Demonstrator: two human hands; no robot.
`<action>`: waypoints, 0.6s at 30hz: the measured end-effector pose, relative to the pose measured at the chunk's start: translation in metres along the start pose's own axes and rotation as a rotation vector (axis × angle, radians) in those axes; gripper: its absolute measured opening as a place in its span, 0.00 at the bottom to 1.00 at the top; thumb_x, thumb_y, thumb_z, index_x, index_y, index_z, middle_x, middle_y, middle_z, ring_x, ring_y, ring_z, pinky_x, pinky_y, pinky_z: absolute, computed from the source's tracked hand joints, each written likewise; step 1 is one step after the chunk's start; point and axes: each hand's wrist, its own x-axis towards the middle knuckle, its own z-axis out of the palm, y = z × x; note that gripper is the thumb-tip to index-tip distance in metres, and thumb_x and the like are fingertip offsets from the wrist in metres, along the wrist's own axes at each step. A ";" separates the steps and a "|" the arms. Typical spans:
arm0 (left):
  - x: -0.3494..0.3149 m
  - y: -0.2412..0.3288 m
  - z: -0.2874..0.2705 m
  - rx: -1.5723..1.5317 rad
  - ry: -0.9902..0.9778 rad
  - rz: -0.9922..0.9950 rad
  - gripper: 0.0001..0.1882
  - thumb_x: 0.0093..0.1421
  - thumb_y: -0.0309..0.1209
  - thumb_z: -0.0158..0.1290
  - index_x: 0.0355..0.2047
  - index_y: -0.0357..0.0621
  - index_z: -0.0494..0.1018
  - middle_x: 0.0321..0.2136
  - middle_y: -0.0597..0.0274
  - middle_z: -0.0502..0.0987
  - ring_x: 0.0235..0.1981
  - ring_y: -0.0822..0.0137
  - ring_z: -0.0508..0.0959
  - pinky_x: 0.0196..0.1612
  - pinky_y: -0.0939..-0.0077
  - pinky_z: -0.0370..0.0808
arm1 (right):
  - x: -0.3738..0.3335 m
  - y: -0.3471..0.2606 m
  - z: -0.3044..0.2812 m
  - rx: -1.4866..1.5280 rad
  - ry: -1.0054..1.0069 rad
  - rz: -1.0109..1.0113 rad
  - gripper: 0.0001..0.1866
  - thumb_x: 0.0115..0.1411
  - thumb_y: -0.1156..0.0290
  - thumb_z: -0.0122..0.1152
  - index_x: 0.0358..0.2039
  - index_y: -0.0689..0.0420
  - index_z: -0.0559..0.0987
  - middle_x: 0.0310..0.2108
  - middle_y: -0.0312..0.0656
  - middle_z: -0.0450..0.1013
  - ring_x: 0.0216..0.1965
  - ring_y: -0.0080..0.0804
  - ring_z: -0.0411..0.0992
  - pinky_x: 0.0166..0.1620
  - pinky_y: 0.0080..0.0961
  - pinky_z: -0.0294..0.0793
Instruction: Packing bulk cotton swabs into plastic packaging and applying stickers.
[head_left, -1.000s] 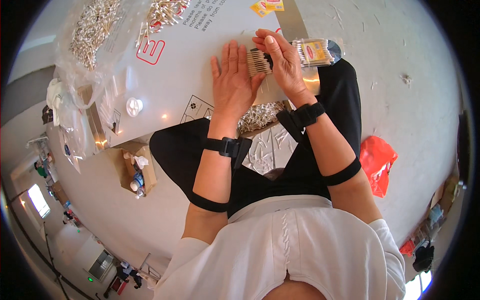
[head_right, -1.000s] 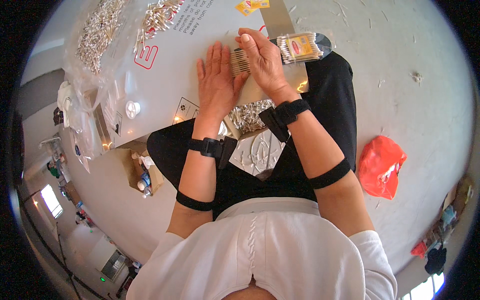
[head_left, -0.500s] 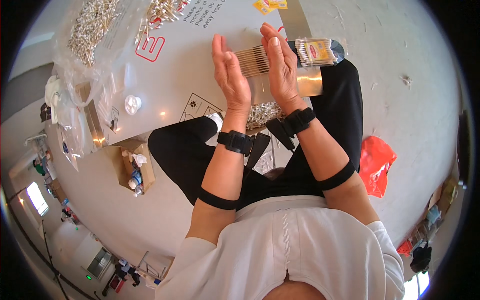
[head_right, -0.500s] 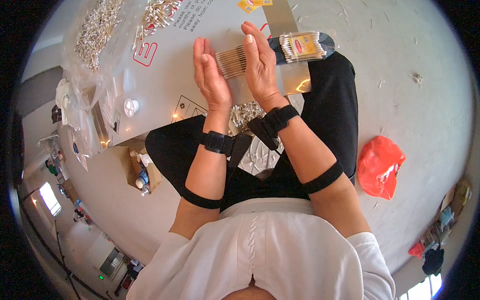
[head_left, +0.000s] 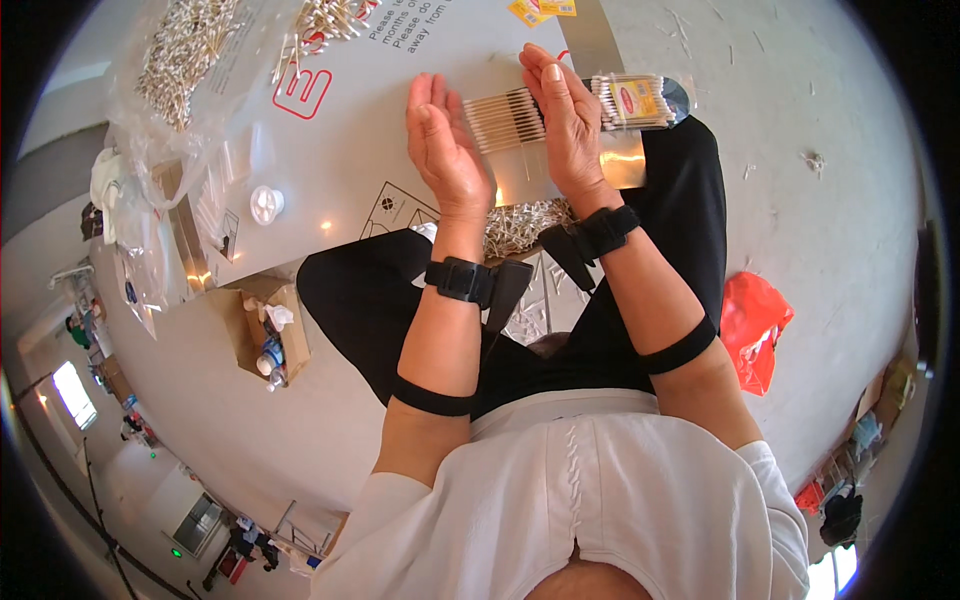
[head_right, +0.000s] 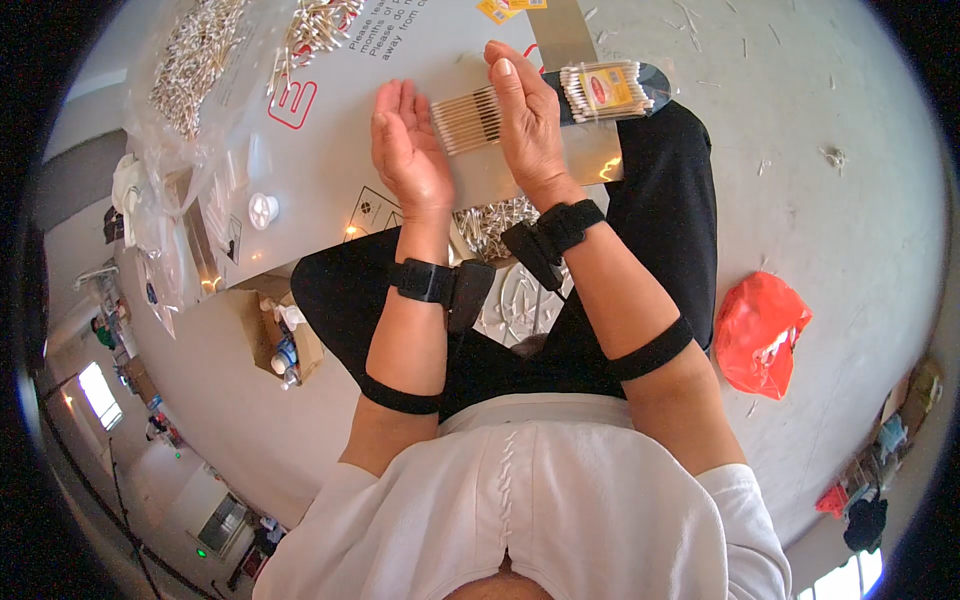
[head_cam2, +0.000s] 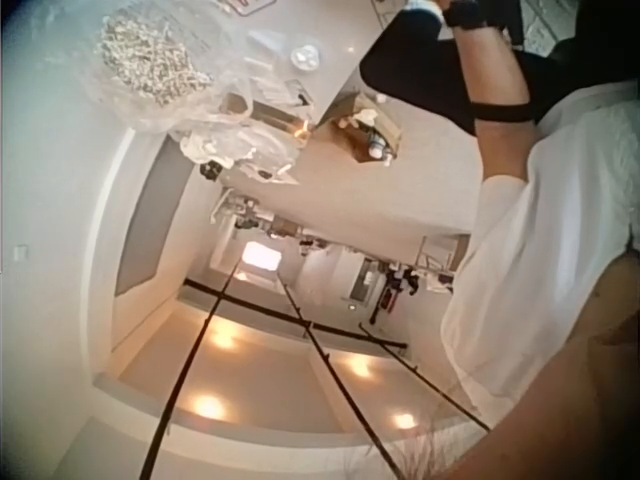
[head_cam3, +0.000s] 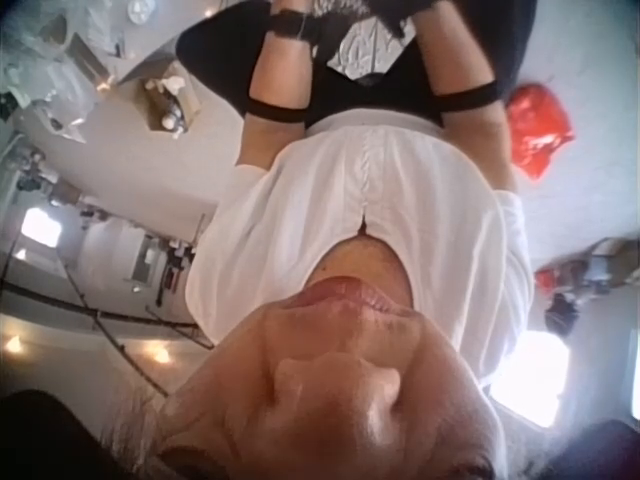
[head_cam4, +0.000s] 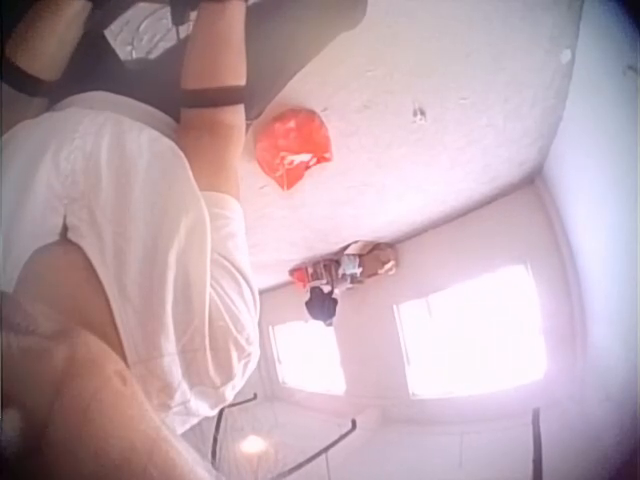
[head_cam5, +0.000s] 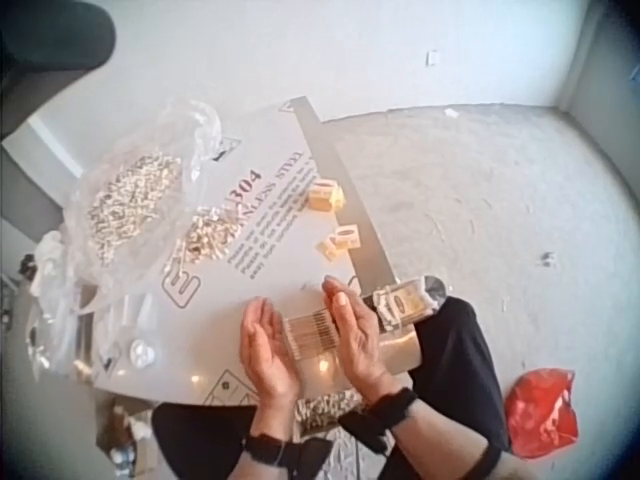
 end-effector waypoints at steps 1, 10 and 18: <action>-0.001 0.000 0.001 0.003 -0.028 -0.006 0.33 0.70 0.47 0.42 0.64 0.31 0.55 0.63 0.49 0.60 0.64 0.57 0.61 0.67 0.60 0.56 | 0.000 0.000 0.001 -0.052 -0.011 -0.019 0.25 0.72 0.58 0.45 0.56 0.68 0.71 0.56 0.48 0.69 0.60 0.33 0.65 0.65 0.30 0.63; -0.003 0.009 -0.017 0.073 0.039 0.037 0.26 0.70 0.40 0.43 0.59 0.32 0.61 0.59 0.48 0.65 0.61 0.56 0.65 0.64 0.59 0.61 | -0.002 -0.001 -0.005 0.068 0.129 -0.013 0.21 0.70 0.62 0.49 0.52 0.67 0.74 0.51 0.46 0.72 0.54 0.31 0.71 0.60 0.27 0.69; -0.002 0.022 -0.043 0.726 -0.010 0.074 0.06 0.61 0.22 0.52 0.39 0.39 0.75 0.38 0.59 0.77 0.44 0.61 0.74 0.47 0.63 0.73 | -0.031 -0.021 -0.025 -0.204 0.123 0.113 0.07 0.63 0.74 0.59 0.38 0.64 0.79 0.32 0.35 0.76 0.34 0.21 0.74 0.39 0.21 0.75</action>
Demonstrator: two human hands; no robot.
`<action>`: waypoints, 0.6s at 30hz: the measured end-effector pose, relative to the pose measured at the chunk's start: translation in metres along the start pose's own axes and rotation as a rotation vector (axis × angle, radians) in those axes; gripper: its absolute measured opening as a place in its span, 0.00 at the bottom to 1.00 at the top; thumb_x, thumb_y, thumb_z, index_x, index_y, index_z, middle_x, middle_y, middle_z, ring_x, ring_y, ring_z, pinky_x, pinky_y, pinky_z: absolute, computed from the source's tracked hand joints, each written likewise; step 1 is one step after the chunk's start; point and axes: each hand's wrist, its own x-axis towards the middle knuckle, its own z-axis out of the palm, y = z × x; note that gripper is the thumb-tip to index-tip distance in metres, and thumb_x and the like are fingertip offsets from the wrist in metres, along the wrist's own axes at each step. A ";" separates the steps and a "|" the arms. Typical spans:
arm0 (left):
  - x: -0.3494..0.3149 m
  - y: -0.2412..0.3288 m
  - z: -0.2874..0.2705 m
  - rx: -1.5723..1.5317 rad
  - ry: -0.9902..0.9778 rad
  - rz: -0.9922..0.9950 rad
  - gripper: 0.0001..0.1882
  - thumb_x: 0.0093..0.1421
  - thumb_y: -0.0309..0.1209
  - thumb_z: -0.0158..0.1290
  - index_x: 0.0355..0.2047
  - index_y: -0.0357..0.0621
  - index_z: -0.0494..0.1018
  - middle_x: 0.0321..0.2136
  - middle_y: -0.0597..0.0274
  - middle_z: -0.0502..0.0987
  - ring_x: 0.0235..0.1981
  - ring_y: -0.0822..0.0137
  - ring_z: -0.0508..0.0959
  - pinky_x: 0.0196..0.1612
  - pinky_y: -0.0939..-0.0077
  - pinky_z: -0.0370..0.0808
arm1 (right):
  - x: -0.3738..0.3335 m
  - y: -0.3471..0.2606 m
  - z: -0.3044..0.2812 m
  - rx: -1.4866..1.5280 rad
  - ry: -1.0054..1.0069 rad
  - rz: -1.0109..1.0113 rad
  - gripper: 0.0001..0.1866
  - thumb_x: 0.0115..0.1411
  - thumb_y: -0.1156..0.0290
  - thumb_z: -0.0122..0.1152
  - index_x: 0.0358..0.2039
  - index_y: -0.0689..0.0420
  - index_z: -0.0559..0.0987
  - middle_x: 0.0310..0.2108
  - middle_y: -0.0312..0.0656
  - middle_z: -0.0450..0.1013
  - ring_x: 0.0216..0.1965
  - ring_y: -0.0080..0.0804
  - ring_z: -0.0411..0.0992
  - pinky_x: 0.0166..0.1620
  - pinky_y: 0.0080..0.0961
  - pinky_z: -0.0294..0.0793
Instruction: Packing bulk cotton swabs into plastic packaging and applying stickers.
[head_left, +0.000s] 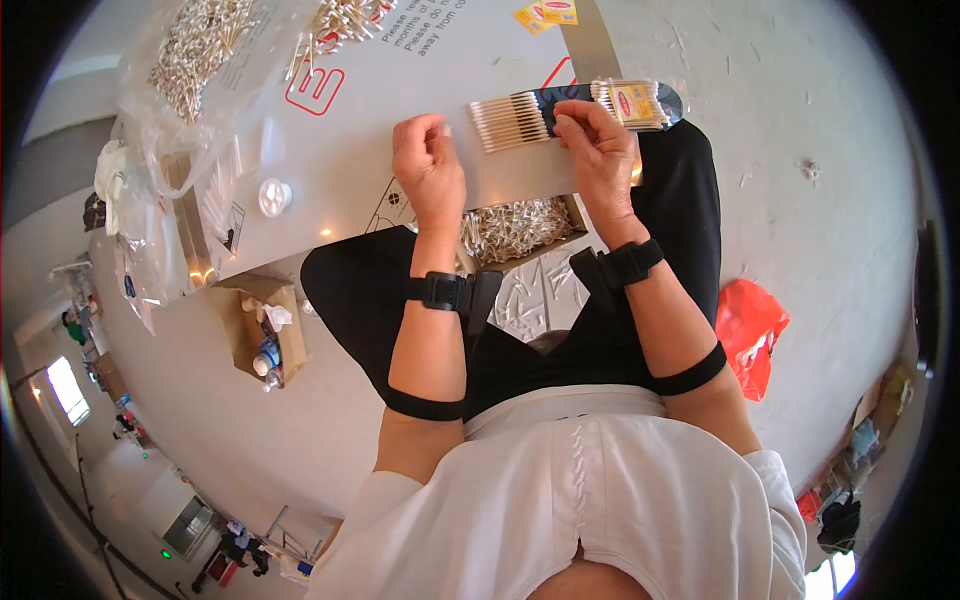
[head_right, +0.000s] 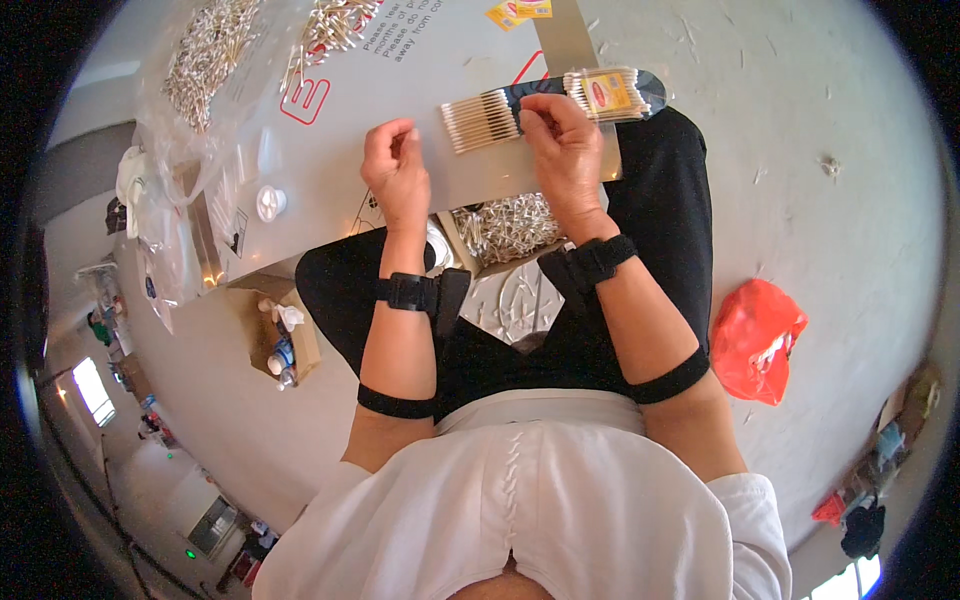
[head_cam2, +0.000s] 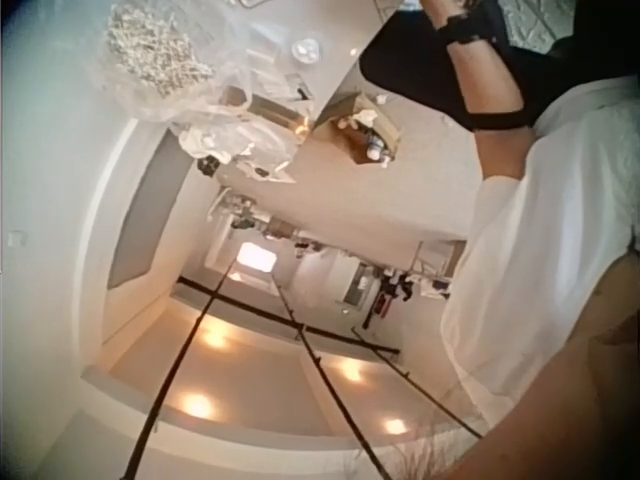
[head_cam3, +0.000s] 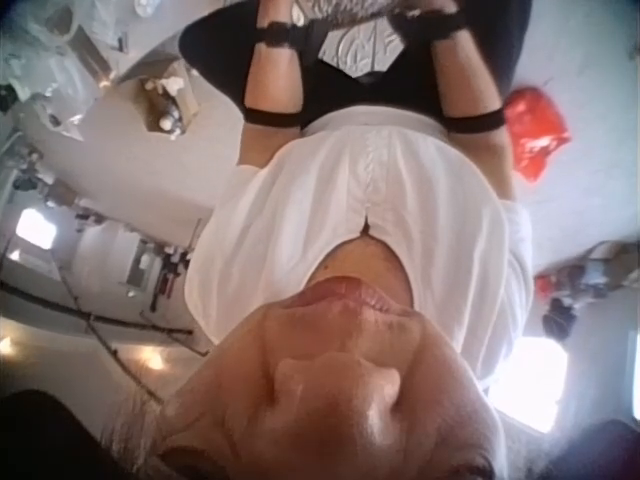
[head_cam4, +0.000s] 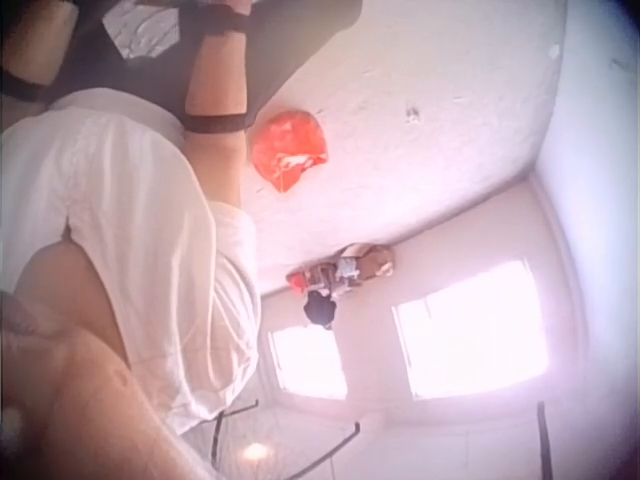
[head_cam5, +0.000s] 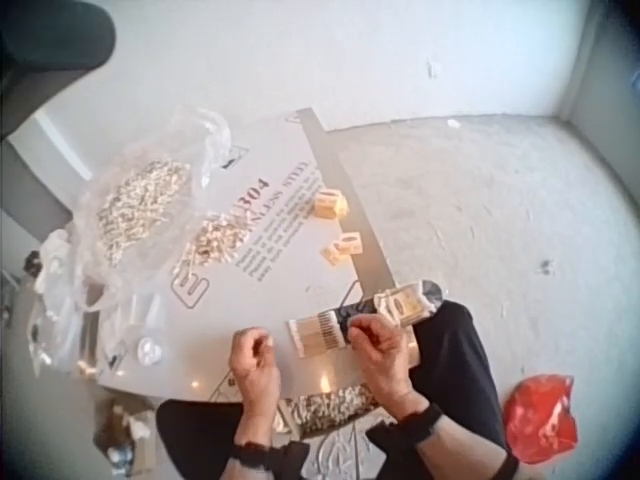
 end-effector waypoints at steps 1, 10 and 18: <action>0.005 0.002 0.003 0.139 -0.039 0.130 0.05 0.58 0.21 0.54 0.35 0.41 0.75 0.34 0.60 0.75 0.41 0.60 0.74 0.45 0.63 0.72 | 0.003 0.003 -0.002 -0.187 -0.038 -0.118 0.06 0.61 0.75 0.60 0.38 0.62 0.79 0.30 0.37 0.75 0.31 0.23 0.74 0.37 0.23 0.74; 0.015 0.008 0.003 0.496 -0.104 0.326 0.08 0.49 0.20 0.56 0.29 0.47 0.76 0.29 0.63 0.72 0.37 0.57 0.71 0.45 0.61 0.67 | -0.007 -0.009 0.013 -0.725 -0.194 -0.409 0.09 0.56 0.74 0.62 0.39 0.56 0.80 0.29 0.42 0.72 0.30 0.42 0.74 0.32 0.34 0.73; 0.009 0.011 -0.002 0.405 -0.193 0.527 0.29 0.54 0.28 0.56 0.58 0.43 0.66 0.57 0.52 0.69 0.59 0.51 0.66 0.62 0.56 0.61 | -0.008 -0.008 0.017 -0.839 -0.263 -0.564 0.10 0.56 0.75 0.62 0.40 0.57 0.80 0.28 0.43 0.69 0.29 0.42 0.71 0.33 0.34 0.73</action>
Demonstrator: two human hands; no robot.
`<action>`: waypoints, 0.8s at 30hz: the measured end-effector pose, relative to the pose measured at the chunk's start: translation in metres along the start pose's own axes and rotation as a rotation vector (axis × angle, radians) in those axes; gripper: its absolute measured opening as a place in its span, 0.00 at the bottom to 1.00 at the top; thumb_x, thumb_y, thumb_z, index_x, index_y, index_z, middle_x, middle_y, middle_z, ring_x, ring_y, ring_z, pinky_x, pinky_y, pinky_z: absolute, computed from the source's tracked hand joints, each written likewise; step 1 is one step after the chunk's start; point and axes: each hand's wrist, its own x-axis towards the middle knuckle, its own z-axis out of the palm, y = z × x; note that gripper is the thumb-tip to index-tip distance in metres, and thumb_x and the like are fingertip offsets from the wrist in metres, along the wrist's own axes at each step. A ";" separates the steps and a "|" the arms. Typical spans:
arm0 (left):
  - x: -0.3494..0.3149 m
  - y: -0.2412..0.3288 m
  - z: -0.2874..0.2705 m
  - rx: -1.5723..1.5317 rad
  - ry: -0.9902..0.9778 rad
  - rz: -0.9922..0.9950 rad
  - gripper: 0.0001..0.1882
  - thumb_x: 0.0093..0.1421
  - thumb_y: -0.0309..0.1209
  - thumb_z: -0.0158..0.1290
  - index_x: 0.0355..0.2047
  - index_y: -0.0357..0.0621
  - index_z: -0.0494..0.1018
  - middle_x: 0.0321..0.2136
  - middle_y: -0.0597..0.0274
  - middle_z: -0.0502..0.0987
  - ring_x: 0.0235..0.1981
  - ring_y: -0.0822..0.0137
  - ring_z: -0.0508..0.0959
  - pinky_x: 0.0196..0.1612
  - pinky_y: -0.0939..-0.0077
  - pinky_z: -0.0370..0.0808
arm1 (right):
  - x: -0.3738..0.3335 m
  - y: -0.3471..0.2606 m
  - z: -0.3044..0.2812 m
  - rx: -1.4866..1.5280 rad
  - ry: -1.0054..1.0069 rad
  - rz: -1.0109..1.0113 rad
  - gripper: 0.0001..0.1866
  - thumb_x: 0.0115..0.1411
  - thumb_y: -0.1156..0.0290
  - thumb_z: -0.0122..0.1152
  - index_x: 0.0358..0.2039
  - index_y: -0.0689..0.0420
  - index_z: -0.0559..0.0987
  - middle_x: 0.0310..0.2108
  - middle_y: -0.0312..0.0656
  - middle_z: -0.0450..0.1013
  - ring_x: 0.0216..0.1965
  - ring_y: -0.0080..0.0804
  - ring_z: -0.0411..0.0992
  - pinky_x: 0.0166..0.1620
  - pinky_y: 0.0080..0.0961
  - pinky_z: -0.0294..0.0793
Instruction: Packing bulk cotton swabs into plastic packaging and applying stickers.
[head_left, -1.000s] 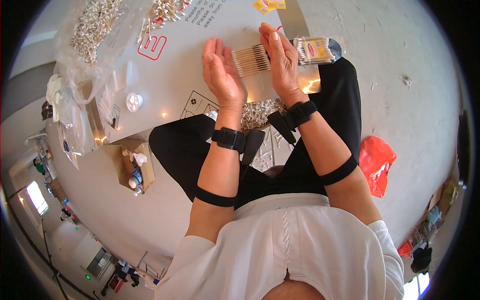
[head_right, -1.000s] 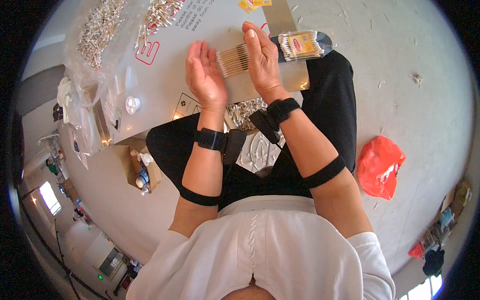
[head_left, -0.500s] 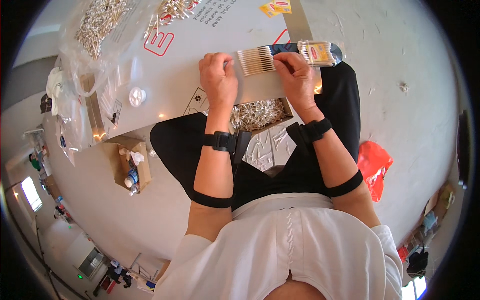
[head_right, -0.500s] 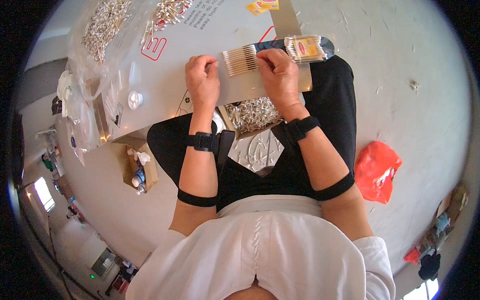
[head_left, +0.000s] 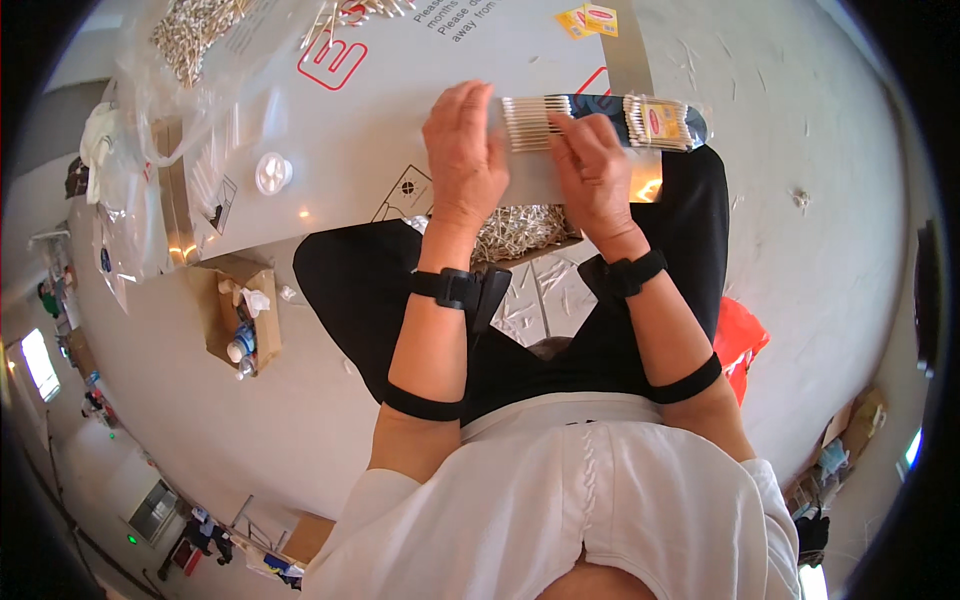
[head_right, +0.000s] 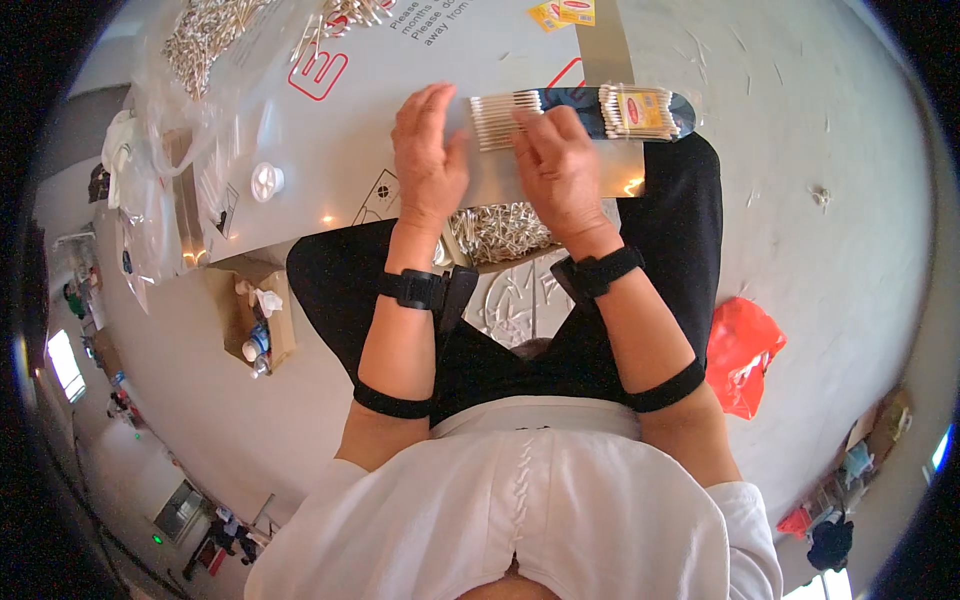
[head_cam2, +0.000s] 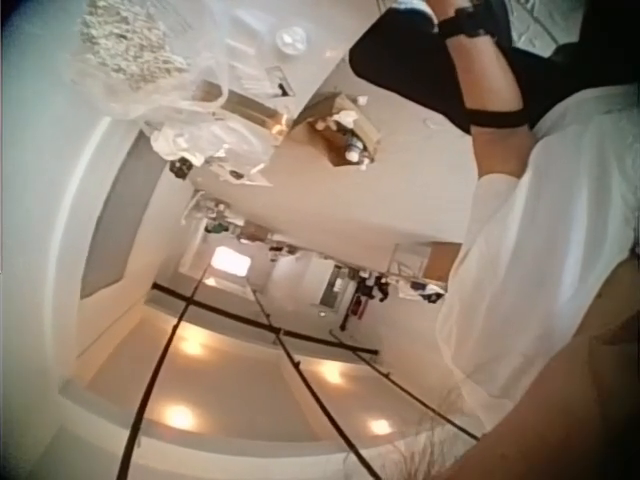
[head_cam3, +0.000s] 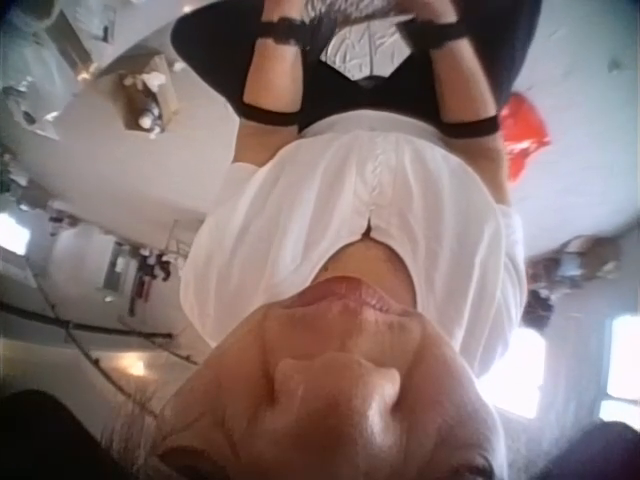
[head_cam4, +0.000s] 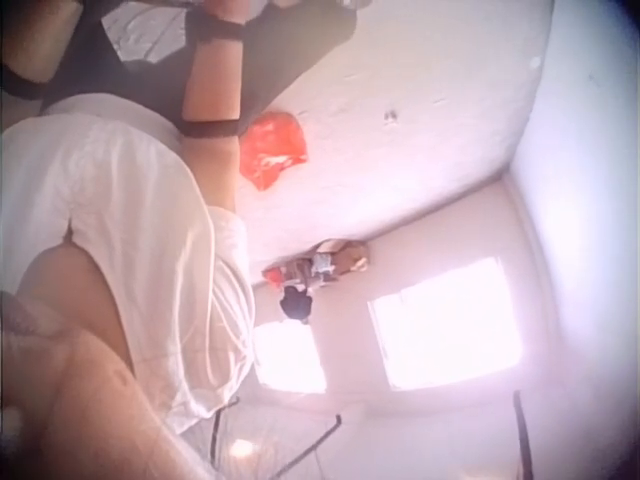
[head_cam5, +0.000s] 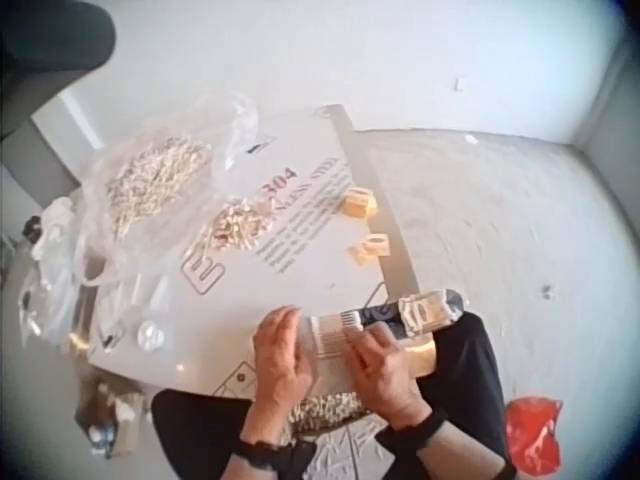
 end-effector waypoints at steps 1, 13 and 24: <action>0.000 0.006 0.000 -0.006 0.002 -0.003 0.29 0.54 0.28 0.56 0.58 0.43 0.66 0.57 0.52 0.69 0.59 0.51 0.66 0.62 0.56 0.61 | -0.001 0.005 0.000 0.090 0.088 0.107 0.09 0.56 0.76 0.62 0.39 0.58 0.80 0.28 0.42 0.70 0.29 0.38 0.71 0.33 0.31 0.73; -0.014 0.027 0.020 0.273 -0.327 0.051 0.44 0.57 0.53 0.56 0.65 0.40 0.56 0.67 0.52 0.56 0.70 0.58 0.52 0.69 0.46 0.43 | 0.002 0.017 -0.018 0.223 0.128 0.308 0.02 0.54 0.80 0.62 0.29 0.60 0.79 0.26 0.39 0.72 0.25 0.27 0.72 0.31 0.24 0.72; -0.014 0.028 0.021 0.276 -0.356 0.034 0.44 0.58 0.53 0.54 0.68 0.44 0.51 0.69 0.54 0.53 0.71 0.56 0.50 0.69 0.46 0.43 | 0.000 0.022 -0.017 0.056 0.050 0.174 0.01 0.54 0.77 0.61 0.28 0.56 0.79 0.26 0.42 0.71 0.27 0.43 0.73 0.30 0.35 0.72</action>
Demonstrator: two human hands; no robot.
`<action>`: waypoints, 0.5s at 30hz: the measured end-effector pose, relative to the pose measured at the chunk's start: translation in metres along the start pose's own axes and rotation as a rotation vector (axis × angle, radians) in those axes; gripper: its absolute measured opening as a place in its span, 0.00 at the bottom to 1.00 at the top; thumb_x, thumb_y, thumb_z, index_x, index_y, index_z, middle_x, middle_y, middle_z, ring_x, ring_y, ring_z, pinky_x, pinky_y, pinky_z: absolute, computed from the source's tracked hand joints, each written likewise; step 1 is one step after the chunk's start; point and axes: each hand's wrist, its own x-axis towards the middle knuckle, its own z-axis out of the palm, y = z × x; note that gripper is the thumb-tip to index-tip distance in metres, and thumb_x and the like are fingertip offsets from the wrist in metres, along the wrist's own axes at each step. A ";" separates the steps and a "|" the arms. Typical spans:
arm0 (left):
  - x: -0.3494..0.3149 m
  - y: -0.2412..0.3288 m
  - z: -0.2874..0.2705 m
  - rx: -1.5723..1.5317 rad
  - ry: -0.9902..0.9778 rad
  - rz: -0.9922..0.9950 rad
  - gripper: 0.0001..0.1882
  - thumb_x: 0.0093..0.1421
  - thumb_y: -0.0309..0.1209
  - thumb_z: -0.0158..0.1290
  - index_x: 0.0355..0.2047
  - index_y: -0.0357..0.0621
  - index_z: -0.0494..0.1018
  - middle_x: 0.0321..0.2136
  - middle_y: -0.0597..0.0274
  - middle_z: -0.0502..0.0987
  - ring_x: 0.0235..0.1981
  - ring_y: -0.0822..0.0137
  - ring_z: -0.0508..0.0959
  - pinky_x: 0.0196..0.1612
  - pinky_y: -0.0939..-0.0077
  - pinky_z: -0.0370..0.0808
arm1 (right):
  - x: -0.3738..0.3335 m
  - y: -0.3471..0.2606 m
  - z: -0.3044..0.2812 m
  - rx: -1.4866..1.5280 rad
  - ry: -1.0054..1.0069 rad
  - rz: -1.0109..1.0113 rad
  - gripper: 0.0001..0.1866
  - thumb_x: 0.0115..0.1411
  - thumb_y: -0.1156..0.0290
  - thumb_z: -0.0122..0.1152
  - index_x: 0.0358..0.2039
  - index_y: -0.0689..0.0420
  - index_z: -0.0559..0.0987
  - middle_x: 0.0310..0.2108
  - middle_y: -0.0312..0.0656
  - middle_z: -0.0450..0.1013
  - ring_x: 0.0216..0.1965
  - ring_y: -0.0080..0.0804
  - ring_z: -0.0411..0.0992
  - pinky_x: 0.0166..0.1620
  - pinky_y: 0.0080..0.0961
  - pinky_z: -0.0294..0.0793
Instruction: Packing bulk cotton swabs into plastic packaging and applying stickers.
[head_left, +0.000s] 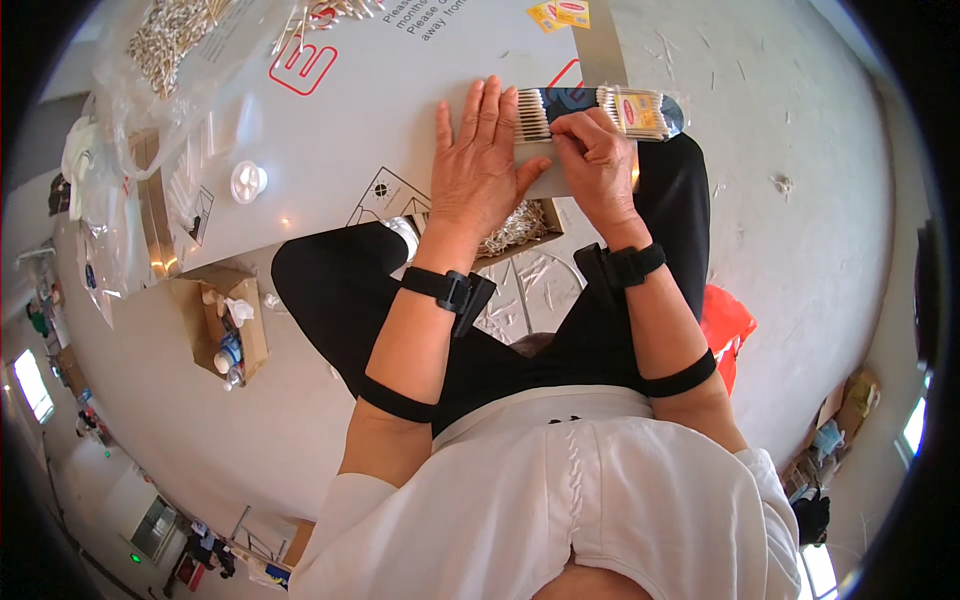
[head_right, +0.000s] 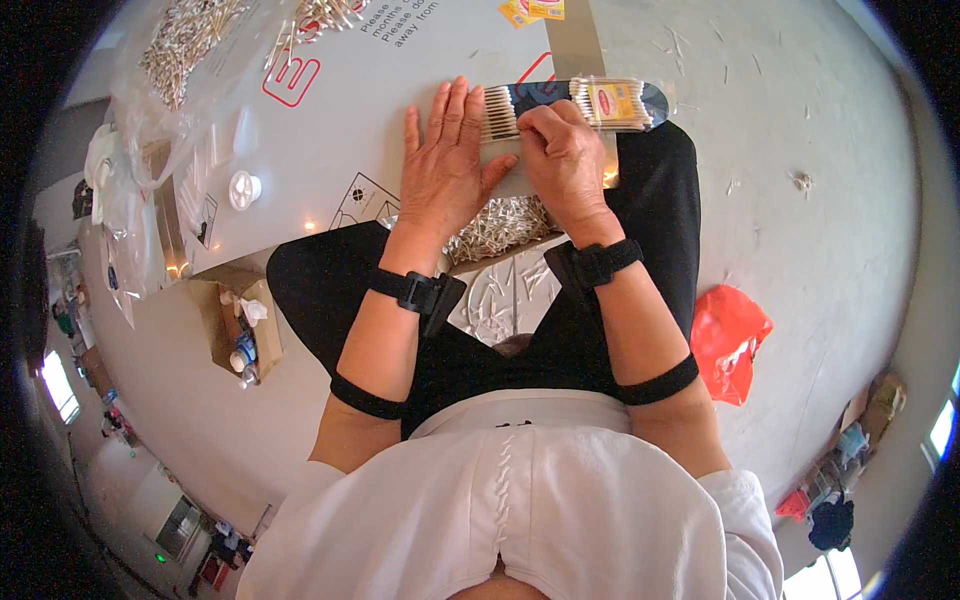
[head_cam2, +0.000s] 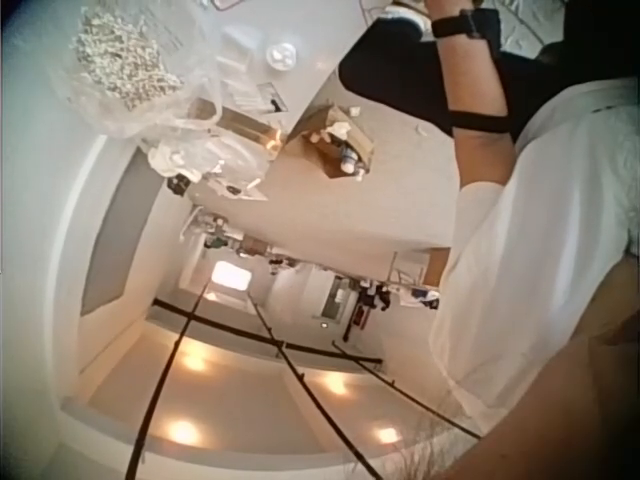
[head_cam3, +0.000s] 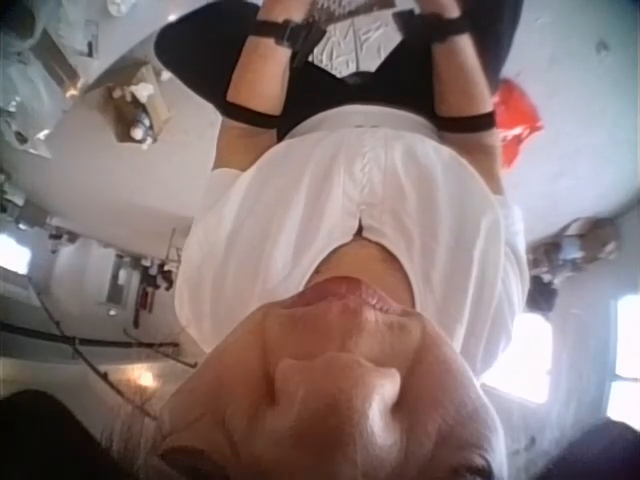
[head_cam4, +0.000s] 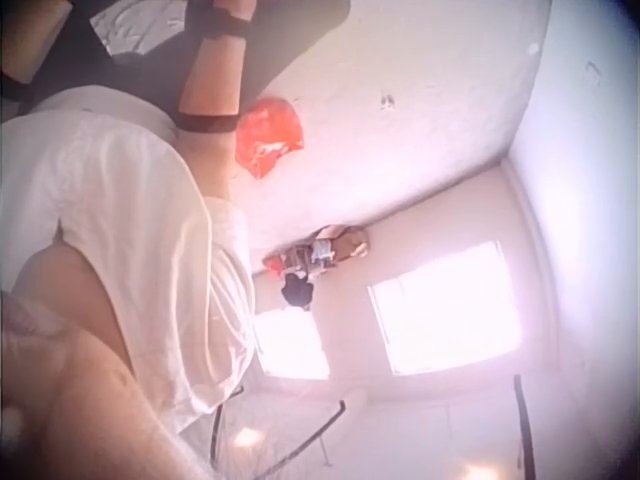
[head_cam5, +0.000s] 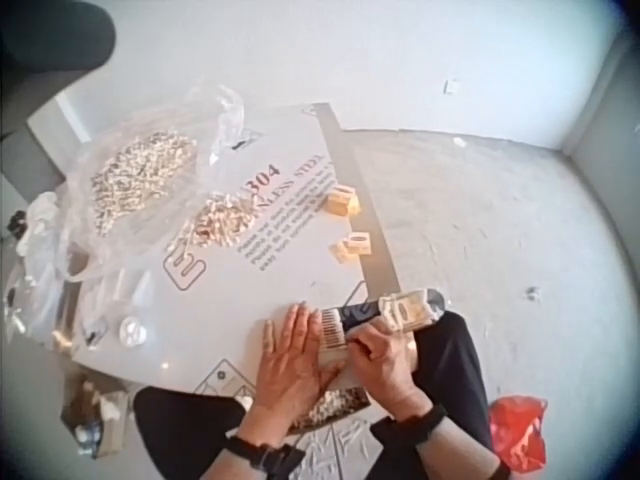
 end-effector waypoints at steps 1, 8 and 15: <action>0.000 0.000 0.000 0.000 0.000 0.001 0.44 0.58 0.53 0.54 0.68 0.44 0.51 0.69 0.54 0.53 0.71 0.56 0.50 0.69 0.46 0.43 | 0.000 0.000 0.000 -0.001 0.001 0.000 0.01 0.54 0.77 0.61 0.28 0.56 0.79 0.26 0.42 0.71 0.27 0.43 0.73 0.30 0.35 0.72; -0.001 -0.001 0.001 0.010 -0.005 0.002 0.44 0.59 0.55 0.52 0.68 0.44 0.51 0.69 0.53 0.52 0.71 0.56 0.50 0.69 0.46 0.43 | -0.002 0.001 0.001 -0.021 -0.014 0.011 0.01 0.54 0.75 0.61 0.28 0.56 0.79 0.26 0.42 0.72 0.28 0.44 0.74 0.31 0.37 0.72; 0.000 -0.001 0.000 0.017 -0.007 -0.003 0.44 0.60 0.56 0.51 0.68 0.44 0.52 0.69 0.53 0.52 0.71 0.56 0.50 0.69 0.45 0.42 | -0.002 -0.002 0.001 -0.031 0.003 -0.008 0.01 0.54 0.75 0.61 0.28 0.55 0.80 0.27 0.42 0.72 0.29 0.45 0.74 0.31 0.37 0.73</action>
